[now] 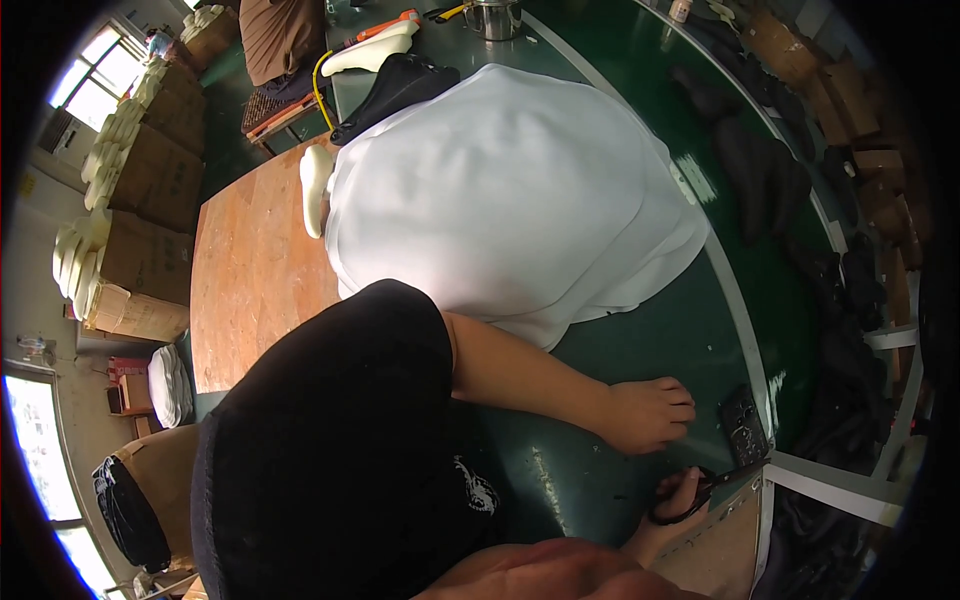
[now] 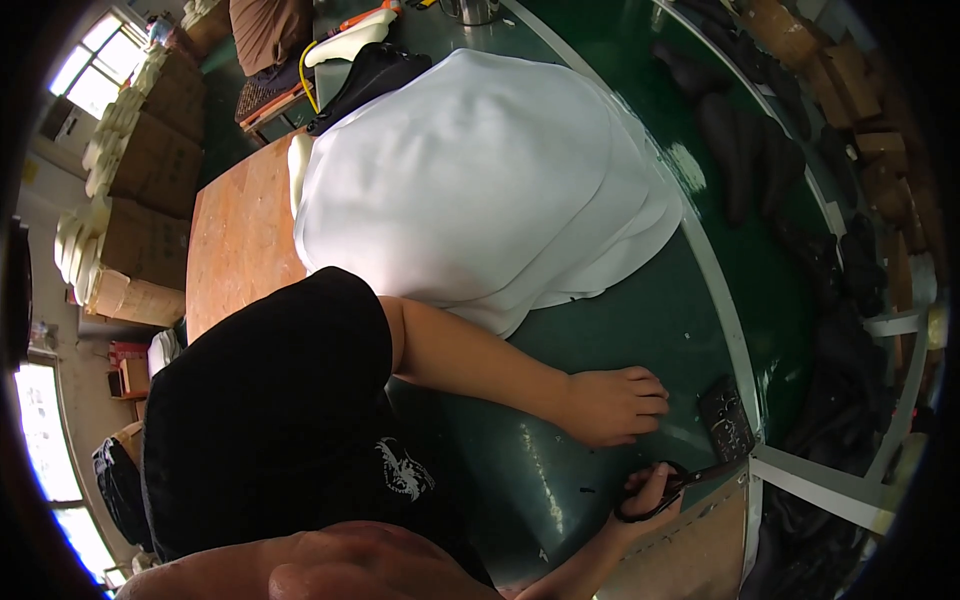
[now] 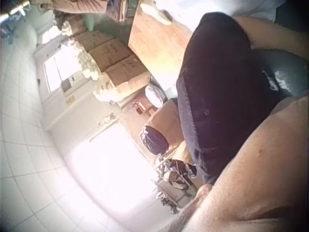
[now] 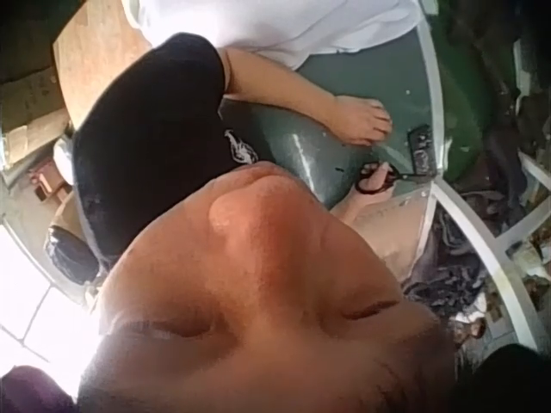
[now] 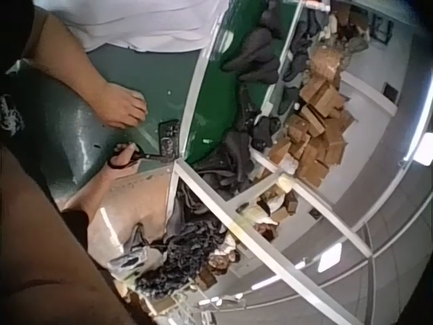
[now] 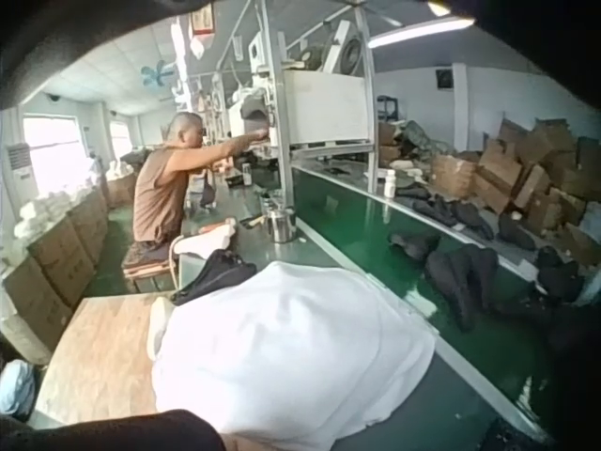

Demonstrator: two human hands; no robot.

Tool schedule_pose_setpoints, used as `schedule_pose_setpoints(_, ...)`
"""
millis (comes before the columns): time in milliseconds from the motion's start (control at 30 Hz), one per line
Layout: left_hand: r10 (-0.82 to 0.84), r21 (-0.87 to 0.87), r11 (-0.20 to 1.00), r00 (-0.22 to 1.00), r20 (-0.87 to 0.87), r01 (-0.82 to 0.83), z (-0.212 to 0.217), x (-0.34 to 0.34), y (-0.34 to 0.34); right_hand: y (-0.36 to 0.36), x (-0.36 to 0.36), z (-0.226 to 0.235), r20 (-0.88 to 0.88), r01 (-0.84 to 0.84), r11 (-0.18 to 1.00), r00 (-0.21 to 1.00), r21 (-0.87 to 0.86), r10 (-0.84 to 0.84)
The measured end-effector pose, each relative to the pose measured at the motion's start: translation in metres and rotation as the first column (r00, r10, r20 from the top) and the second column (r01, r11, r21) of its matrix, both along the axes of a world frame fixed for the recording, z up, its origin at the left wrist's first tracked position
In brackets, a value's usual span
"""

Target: Trimming excess material from bicycle seats using scissors in a manufacturing facility.

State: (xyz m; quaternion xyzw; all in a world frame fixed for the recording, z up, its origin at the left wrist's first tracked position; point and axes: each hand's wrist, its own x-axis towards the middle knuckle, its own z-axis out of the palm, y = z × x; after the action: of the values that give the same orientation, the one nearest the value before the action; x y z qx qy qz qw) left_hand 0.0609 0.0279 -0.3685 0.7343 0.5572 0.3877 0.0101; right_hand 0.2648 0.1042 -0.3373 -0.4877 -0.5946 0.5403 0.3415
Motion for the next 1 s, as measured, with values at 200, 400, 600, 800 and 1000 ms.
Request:
schedule_pose_setpoints(200, 0.008, 0.022, 1.000, 1.000, 0.012, -0.008, -0.005, 0.003, 0.002, 0.002, 0.002, -0.004, -0.003, -0.010, 1.000, 1.000, -0.003, 0.010)
schedule_pose_setpoints(400, 0.002, 0.035, 0.999, 1.000, 0.012, -0.002, -0.002, 0.004, 0.003, 0.005, 0.005, -0.006, -0.008, -0.009, 1.000, 1.000, 0.014, 0.009)
schedule_pose_setpoints(600, -0.007, 0.009, 1.000, 1.000, 0.016, 0.007, -0.001, 0.002, 0.002, 0.006, 0.005, -0.010, -0.031, 0.004, 1.000, 1.000, 0.010, -0.003)
schedule_pose_setpoints(800, -0.003, -0.004, 1.000, 1.000, -0.005, 0.003, 0.002, 0.002, -0.004, 0.000, 0.004, -0.007, -0.050, -0.002, 1.000, 0.999, 0.007, 0.002)
schedule_pose_setpoints(1000, -0.056, -0.066, 0.996, 0.998, -0.020, 0.055, 0.016, 0.003, -0.002, 0.003, 0.004, 0.006, -0.073, -0.010, 0.998, 0.997, -0.059, 0.005)
